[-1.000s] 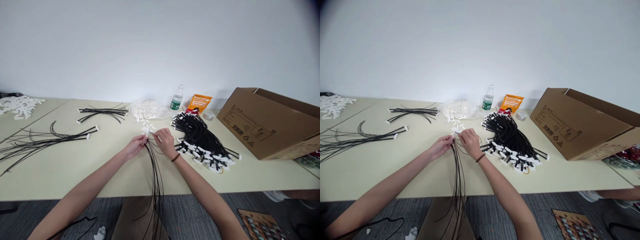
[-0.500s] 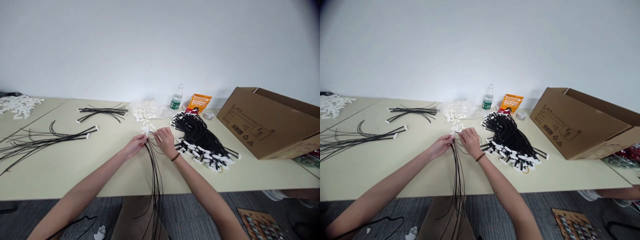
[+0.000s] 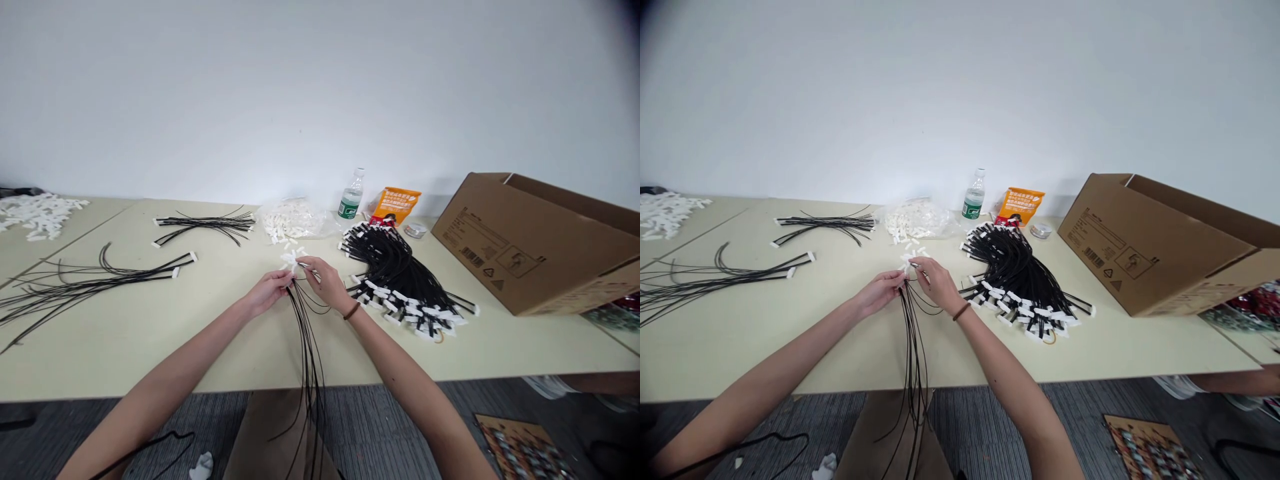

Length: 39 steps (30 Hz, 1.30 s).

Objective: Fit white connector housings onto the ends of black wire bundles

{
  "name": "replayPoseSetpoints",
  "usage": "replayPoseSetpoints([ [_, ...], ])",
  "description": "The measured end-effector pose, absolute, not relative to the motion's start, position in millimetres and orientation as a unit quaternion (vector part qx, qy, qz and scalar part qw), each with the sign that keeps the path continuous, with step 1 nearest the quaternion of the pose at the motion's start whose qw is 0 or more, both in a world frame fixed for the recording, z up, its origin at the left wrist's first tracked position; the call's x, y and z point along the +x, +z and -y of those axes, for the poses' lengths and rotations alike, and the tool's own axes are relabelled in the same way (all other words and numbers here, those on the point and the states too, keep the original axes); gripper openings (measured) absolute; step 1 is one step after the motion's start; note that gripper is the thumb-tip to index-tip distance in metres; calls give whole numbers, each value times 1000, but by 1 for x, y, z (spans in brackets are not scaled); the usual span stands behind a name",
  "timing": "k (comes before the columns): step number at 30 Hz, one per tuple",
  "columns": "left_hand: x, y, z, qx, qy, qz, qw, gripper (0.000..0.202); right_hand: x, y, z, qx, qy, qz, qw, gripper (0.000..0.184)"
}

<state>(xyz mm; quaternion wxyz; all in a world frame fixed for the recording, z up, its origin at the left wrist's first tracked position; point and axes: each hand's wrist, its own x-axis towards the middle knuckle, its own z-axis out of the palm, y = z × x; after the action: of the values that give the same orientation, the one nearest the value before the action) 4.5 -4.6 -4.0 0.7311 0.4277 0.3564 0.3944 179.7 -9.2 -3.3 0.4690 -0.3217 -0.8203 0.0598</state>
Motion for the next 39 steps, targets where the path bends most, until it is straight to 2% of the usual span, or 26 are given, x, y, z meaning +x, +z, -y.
replayPoseSetpoints([
  [8,5,-4,4,420,390,-356,738,25,181,-2,9,-320,59,820,470,16],
  [39,1,0,3,412,397,-361,736,24,186,11,14,-296,-32,870,393,19],
])
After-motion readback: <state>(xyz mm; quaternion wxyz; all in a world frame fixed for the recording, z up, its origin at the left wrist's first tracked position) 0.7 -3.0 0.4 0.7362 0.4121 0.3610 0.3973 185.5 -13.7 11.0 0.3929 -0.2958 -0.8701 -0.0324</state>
